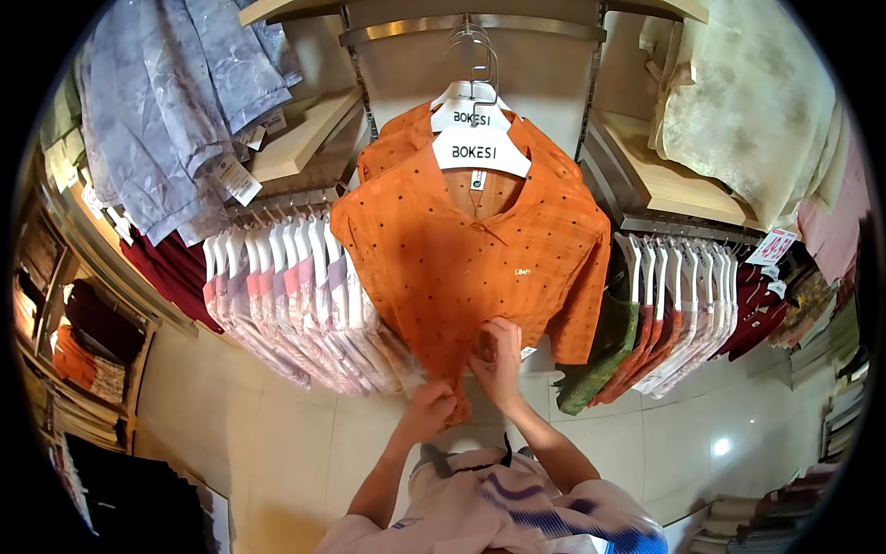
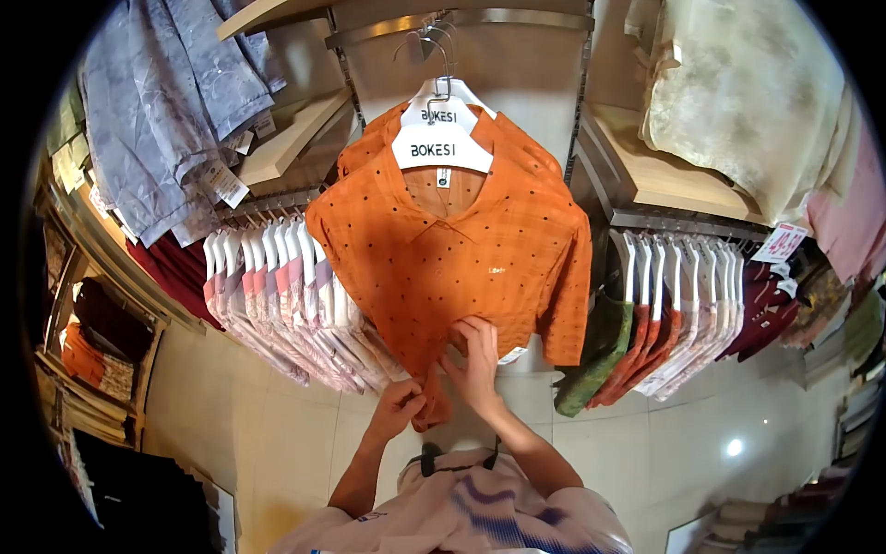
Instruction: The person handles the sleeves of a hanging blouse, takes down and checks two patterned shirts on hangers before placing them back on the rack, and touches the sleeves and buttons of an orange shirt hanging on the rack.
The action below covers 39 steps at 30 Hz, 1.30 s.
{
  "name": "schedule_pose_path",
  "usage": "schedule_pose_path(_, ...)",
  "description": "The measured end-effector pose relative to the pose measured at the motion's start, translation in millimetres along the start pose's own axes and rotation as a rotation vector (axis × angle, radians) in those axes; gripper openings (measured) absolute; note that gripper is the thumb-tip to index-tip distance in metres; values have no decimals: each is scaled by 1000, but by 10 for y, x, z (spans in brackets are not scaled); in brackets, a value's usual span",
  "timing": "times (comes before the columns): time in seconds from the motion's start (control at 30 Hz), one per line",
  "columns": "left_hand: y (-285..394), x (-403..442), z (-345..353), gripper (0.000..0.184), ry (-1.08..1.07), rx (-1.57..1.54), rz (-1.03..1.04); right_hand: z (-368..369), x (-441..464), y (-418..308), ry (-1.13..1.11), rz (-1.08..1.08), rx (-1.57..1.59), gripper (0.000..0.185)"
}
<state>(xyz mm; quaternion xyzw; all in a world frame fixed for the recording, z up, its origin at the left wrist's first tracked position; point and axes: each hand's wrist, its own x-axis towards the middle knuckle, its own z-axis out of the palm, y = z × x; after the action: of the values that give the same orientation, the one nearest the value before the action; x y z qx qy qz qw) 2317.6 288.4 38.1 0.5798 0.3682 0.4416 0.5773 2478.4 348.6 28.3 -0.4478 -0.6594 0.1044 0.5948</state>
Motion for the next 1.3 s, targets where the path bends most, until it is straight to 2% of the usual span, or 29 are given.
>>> schedule_pose_path(0.07,-62,-23,-52,13,-97,-52,94,14,54,-42,34,-35,-5,53)
schedule_pose_path(0.2,-28,-15,-6,12,-185,-24,143,64,168,-10,61,-157,-105,40)
schedule_pose_path(0.27,-235,5,-101,7,63,295,316,26,215,-9,69,-223,-129,37)
schedule_pose_path(0.3,-216,9,-136,7,62,297,315,-37,248,-55,52,-234,-149,34)
schedule_pose_path(0.37,-162,26,-222,5,289,203,233,-94,256,-43,34,-243,-172,32)
schedule_pose_path(0.4,-166,15,-262,5,321,45,65,-105,234,-3,14,-206,-122,30)
schedule_pose_path(0.47,-170,70,-245,5,291,50,137,-122,213,21,-3,-168,-75,28)
schedule_pose_path(0.5,-171,103,-240,5,264,55,213,-124,205,15,8,-134,-65,27)
schedule_pose_path(0.53,-242,180,-264,7,258,192,366,-123,201,10,18,-101,-55,26)
schedule_pose_path(0.57,-262,200,-266,7,256,192,367,-116,187,17,19,-102,-57,26)
schedule_pose_path(0.63,-196,259,-202,4,301,498,371,-91,157,31,7,-27,-47,28)
schedule_pose_path(0.77,-65,407,97,15,372,551,392,-50,133,-33,-38,-14,-45,28)
schedule_pose_path(0.83,35,470,162,23,309,455,200,-38,128,-36,-86,-39,-33,24)
schedule_pose_path(0.87,-5,493,151,23,311,453,199,-47,138,-54,-89,-39,-34,24)
schedule_pose_path(0.93,-120,562,112,16,350,574,354,-96,190,-132,-99,-76,-70,21)
schedule_pose_path(0.97,-163,569,93,16,346,573,349,-113,200,-155,-100,-69,-72,21)
schedule_pose_path(1.03,-163,597,70,11,328,751,501,-131,233,-176,-95,-165,-55,20)
schedule_pose_path(1.13,-70,619,75,6,354,732,534,-163,241,-150,-127,-199,-66,23)
schedule_pose_path(1.3,27,595,109,8,387,692,465,-216,251,-107,-181,-225,-58,24)
